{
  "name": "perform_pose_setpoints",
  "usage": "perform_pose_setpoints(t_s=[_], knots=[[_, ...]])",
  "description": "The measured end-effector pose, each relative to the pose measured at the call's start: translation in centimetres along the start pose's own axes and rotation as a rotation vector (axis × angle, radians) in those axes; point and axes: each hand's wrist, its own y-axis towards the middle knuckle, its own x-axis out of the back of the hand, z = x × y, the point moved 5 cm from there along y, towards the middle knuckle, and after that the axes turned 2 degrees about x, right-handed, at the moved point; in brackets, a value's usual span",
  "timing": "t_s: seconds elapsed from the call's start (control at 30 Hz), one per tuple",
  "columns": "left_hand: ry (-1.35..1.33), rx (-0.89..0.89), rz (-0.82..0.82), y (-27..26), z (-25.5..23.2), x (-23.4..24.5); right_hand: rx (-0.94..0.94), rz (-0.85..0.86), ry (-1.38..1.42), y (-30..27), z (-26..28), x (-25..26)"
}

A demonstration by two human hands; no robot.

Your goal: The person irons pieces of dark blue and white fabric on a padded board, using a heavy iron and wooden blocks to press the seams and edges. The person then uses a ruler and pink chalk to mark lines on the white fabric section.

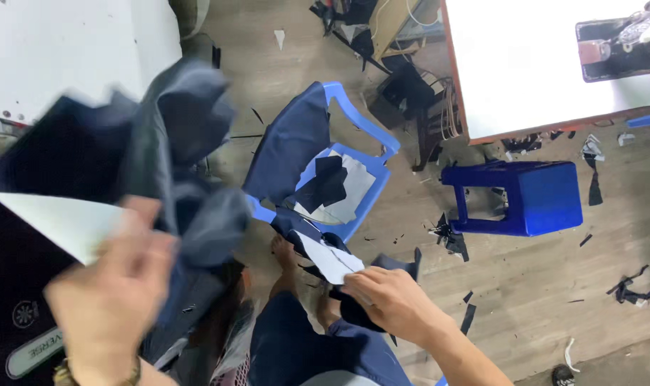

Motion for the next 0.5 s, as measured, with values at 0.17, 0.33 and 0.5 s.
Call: perform_pose_setpoints(t_s=[0.17,0.33,0.5], knots=[[-0.499,-0.357,0.871,-2.7,-13.0,-7.2,0.257,-0.030,0.085,2.0,5.9,3.6],[-0.806,-0.155,0.884,-6.0,-12.5,-22.1,0.358,-0.173,0.330,-0.1,4.9,5.9],[-0.493,0.312,0.945,-2.6,-0.8,-18.8,-0.589,-0.699,0.285,-4.2,-7.6,1.7]])
